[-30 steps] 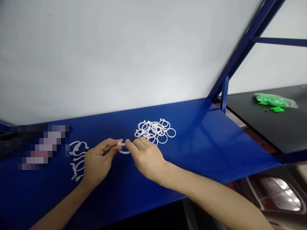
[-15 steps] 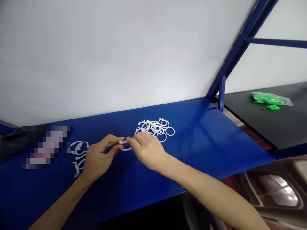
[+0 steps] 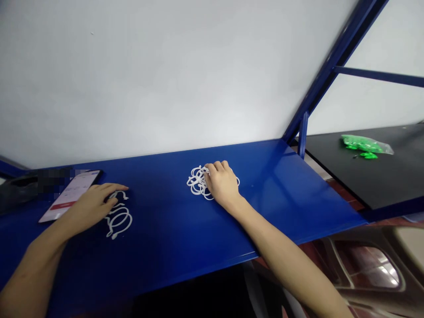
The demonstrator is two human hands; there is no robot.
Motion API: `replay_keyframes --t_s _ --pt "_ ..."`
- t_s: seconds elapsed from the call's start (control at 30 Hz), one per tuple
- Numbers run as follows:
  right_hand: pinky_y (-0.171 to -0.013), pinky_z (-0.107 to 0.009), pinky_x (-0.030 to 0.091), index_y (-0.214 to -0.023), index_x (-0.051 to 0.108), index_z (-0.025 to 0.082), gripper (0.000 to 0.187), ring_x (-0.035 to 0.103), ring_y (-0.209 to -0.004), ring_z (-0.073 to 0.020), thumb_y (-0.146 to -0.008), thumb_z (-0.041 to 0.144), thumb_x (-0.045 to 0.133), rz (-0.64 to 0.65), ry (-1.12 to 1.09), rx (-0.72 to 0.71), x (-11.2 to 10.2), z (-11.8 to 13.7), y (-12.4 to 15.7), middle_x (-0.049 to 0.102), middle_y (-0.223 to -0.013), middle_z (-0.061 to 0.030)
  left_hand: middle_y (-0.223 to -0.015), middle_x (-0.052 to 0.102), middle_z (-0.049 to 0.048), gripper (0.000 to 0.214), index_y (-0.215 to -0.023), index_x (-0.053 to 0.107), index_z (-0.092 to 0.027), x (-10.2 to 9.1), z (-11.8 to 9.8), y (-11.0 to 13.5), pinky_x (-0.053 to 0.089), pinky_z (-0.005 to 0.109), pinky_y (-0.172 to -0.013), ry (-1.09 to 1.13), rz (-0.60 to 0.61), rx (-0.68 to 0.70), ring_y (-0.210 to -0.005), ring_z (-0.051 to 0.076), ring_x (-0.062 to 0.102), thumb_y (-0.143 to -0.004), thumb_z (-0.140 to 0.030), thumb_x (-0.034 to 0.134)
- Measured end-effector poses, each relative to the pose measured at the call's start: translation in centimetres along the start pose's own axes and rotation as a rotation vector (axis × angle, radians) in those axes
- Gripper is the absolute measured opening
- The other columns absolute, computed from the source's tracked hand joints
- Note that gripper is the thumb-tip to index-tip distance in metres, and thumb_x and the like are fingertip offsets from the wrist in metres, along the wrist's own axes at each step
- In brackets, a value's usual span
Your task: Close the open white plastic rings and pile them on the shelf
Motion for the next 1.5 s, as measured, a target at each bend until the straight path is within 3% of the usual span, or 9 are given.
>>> replay_keyframes --t_s 0.2,0.33,0.47,0.53,0.73,0.9,1.03,1.23,1.5 --pt "-0.081 -0.044 0.051 -0.119 0.066 0.013 0.028 0.053 -0.092 -0.0291 -0.1 0.03 0.053 -0.07 0.023 -0.022 -1.1 0.4 0.1 0.067 -0.099 -0.0137 -0.101 0.076 0.0065 0.024 -0.092 0.074 -0.03 0.2 0.2 -0.1 0.05 0.043 -0.084 0.076 -0.003 -0.018 -0.094 0.03 0.066 -0.085 -0.04 0.053" --pt "-0.082 -0.046 0.051 -0.125 0.062 0.014 0.032 0.052 -0.093 -0.0295 -0.101 0.031 0.052 -0.086 -0.023 -0.013 -1.5 0.5 0.2 0.065 -0.101 -0.0142 -0.09 0.076 0.005 0.027 -0.084 0.071 -0.029 -1.5 -1.4 -0.4 0.046 0.042 -0.08 0.031 -0.09 -0.027 -0.088 0.03 0.063 -0.089 -0.048 0.052" --pt "-0.083 -0.045 0.052 -0.13 0.059 0.014 0.034 0.053 -0.095 -0.0291 -0.101 0.03 0.052 -0.094 -0.078 -0.043 -2.0 1.6 0.3 0.064 -0.105 -0.0143 -0.086 0.073 0.0021 0.028 -0.091 0.069 -0.026 -3.6 -4.1 -0.1 0.045 0.038 -0.078 0.028 -0.243 -0.088 -0.086 0.027 0.063 -0.094 -0.048 0.051" --pt "-0.086 -0.046 0.052 -0.131 0.059 0.015 0.034 0.055 -0.096 -0.0282 -0.101 0.03 0.052 -0.076 -0.148 -0.087 -2.2 2.7 0.5 0.064 -0.106 -0.0141 -0.08 0.071 0.0007 0.026 -0.084 0.067 -0.026 -4.1 -6.1 0.2 0.045 0.036 -0.074 0.07 -0.336 -0.069 -0.081 0.025 0.063 -0.093 -0.048 0.054" --pt "-0.083 -0.04 0.055 -0.132 0.054 0.016 0.037 0.064 -0.093 -0.0226 -0.102 0.038 0.052 0.113 -0.506 -0.24 -1.6 7.1 1.8 0.069 -0.103 -0.0104 -0.063 0.06 -0.002 0.025 -0.069 0.053 -0.023 -3.1 -12.7 0.6 0.042 0.035 -0.072 0.127 -0.416 0.116 -0.066 0.018 0.057 -0.092 -0.032 0.058" --pt "-0.075 -0.032 0.056 -0.118 0.058 0.016 0.02 0.066 -0.083 -0.017 -0.102 0.027 0.054 0.17 -0.67 -0.205 -0.6 8.1 2.7 0.071 -0.097 -0.0076 -0.063 0.059 -0.003 0.026 -0.068 0.051 -0.022 -2.4 -15.5 0.7 0.042 0.034 -0.073 0.239 -0.353 0.227 -0.066 0.016 0.055 -0.092 -0.025 0.058" --pt "-0.075 -0.031 0.056 -0.112 0.059 0.017 0.013 0.065 -0.083 -0.0161 -0.101 0.02 0.051 0.157 -0.704 -0.213 -0.4 8.0 2.8 0.07 -0.095 -0.0069 -0.071 0.063 -0.0018 0.023 -0.075 0.057 -0.022 -1.8 -15.6 0.6 0.046 0.03 -0.076 0.434 -0.203 0.194 -0.069 0.014 0.057 -0.096 -0.031 0.053" --pt "-0.076 -0.034 0.055 -0.113 0.057 0.018 0.016 0.062 -0.085 -0.0173 -0.1 0.017 0.049 0.134 -0.72 -0.257 -0.6 8.3 2.9 0.067 -0.095 -0.0073 -0.072 0.063 -0.0029 0.028 -0.079 0.061 -0.023 -0.8 -15.5 0.5 0.046 0.024 -0.063 0.646 0.002 0.127 -0.064 0.012 0.057 -0.098 -0.04 0.051" --pt "-0.076 -0.03 0.055 -0.107 0.063 0.013 0.018 0.06 -0.084 -0.0163 -0.104 0.015 0.045 0.098 -0.703 -0.382 -1.0 9.4 3.6 0.067 -0.092 -0.0086 -0.074 0.062 -0.0024 0.026 -0.079 0.059 -0.022 -0.1 -16.1 0.9 0.046 0.025 -0.065 0.666 0.062 0.208 -0.068 0.013 0.057 -0.099 -0.033 0.048"
Point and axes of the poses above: each hand's wrist, its own y-axis away from the middle knuckle, its own x-axis out of the palm, z = x × y, the point moved 6 cm from there along -y, towards the middle knuckle
